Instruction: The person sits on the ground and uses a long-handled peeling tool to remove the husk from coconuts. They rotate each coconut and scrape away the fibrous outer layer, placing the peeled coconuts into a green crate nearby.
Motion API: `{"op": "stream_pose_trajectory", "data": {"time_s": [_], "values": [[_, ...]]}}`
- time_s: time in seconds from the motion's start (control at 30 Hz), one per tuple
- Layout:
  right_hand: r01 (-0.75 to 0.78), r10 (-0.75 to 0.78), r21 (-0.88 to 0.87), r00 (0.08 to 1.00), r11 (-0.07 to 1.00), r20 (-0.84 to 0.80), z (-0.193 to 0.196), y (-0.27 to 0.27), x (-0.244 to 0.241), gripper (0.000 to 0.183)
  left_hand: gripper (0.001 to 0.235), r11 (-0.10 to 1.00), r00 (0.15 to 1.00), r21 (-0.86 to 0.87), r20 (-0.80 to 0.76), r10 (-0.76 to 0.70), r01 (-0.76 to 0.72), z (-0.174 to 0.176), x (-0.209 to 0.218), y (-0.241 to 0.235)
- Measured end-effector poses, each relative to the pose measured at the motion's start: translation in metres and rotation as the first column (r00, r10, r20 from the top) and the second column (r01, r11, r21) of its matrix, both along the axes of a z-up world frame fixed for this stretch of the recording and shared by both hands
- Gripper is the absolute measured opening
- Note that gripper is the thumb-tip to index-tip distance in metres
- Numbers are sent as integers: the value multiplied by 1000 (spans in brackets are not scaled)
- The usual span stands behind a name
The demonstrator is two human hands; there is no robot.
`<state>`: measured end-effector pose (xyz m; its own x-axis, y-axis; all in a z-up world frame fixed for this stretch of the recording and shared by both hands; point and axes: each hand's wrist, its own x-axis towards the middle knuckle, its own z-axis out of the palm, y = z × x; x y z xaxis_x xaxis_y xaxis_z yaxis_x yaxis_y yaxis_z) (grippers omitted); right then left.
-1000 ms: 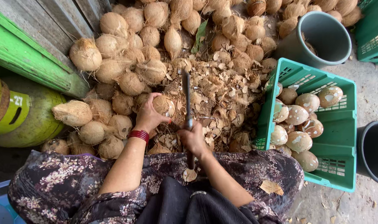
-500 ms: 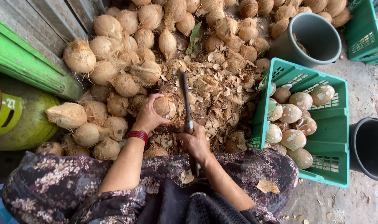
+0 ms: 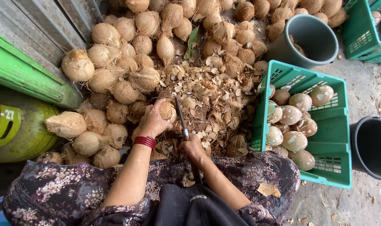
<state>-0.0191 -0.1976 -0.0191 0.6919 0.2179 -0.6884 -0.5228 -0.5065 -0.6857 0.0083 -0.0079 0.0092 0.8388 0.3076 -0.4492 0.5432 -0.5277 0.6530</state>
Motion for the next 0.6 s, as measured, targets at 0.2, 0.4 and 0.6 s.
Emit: {"op": "stream_pose_trajectory", "data": {"time_s": [0.2, 0.4, 0.6], "values": [[-154, 132, 19, 894, 988, 429, 23, -5, -2, 11, 101, 993, 991, 106, -131, -29, 43, 9, 18, 5], [-78, 81, -38, 994, 996, 77, 6, 13, 9, 24, 102, 971, 971, 109, -135, -198, 214, 9, 35, 19], [-34, 8, 105, 972, 994, 235, 13, 5, 13, 15, 98, 968, 970, 96, -98, -221, 230, -8, 44, 28]]}}
